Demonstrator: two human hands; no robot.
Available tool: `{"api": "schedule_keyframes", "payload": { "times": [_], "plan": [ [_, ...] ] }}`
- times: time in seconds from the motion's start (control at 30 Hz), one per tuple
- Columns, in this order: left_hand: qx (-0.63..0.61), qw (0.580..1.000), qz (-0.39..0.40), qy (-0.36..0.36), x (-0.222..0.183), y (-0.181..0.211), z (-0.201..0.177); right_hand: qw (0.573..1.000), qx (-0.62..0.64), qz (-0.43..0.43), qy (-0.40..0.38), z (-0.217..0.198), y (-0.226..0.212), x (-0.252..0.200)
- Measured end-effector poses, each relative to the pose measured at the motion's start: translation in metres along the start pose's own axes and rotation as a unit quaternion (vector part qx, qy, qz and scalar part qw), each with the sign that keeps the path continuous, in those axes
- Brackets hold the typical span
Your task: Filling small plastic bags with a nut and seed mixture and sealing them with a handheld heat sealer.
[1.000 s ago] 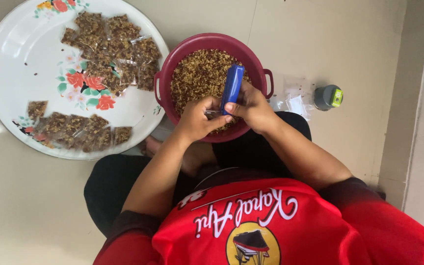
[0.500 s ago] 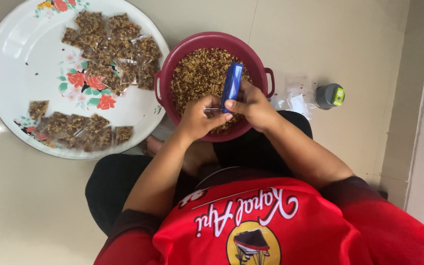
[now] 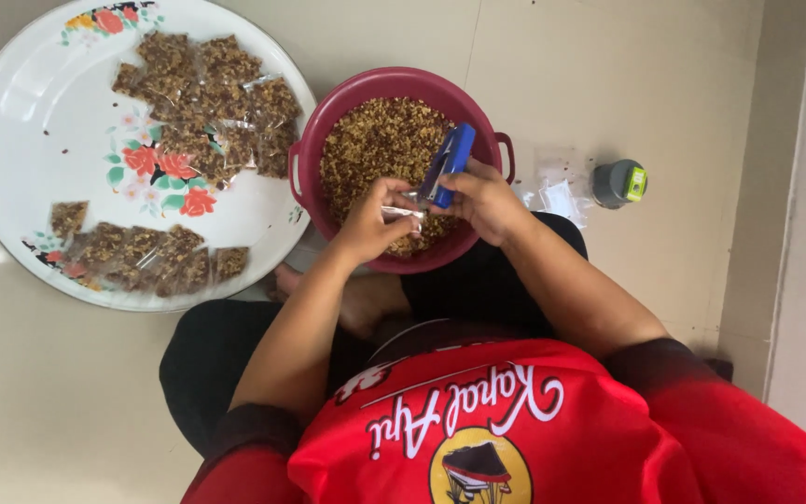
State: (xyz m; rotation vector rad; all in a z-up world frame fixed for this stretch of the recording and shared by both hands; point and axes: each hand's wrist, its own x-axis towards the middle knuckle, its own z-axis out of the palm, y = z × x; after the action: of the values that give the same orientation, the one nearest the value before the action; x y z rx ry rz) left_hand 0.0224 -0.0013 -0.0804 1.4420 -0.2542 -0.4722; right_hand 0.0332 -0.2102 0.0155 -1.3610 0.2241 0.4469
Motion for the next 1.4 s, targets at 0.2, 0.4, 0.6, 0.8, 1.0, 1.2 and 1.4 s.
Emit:
{"api": "schedule_keyframes", "payload": {
  "times": [0.2,0.4,0.6,0.8,1.0,1.2,1.4],
  "plan": [
    [0.186,0.981,-0.028,0.038,-0.006,0.01,-0.008,0.998,0.059,0.032,-0.005,0.002,-0.009,-0.01],
    [0.079,0.987,0.044,0.132,-0.004,0.012,0.008,0.996,-0.061,-0.015,-0.055,0.036,-0.014,-0.035],
    [0.01,0.987,0.049,0.15,-0.011,-0.001,0.015,0.816,-0.493,-0.296,-0.062,0.05,0.011,-0.051],
    [-0.05,0.991,0.045,0.114,-0.024,0.054,0.045,0.543,-0.599,-0.588,-0.035,0.033,0.02,-0.039],
    [-0.261,0.962,-0.005,0.085,-0.004,-0.009,0.029,0.734,-0.428,-0.523,-0.068,0.019,-0.02,-0.037],
    [-0.391,0.921,0.0,0.003,-0.017,0.035,0.036,0.815,-0.334,-0.466,-0.08,0.022,-0.04,-0.04],
    [-0.33,0.931,-0.043,-0.15,-0.022,0.039,0.025,0.971,-0.083,-0.224,-0.016,0.011,-0.06,-0.031]
  ]
}}
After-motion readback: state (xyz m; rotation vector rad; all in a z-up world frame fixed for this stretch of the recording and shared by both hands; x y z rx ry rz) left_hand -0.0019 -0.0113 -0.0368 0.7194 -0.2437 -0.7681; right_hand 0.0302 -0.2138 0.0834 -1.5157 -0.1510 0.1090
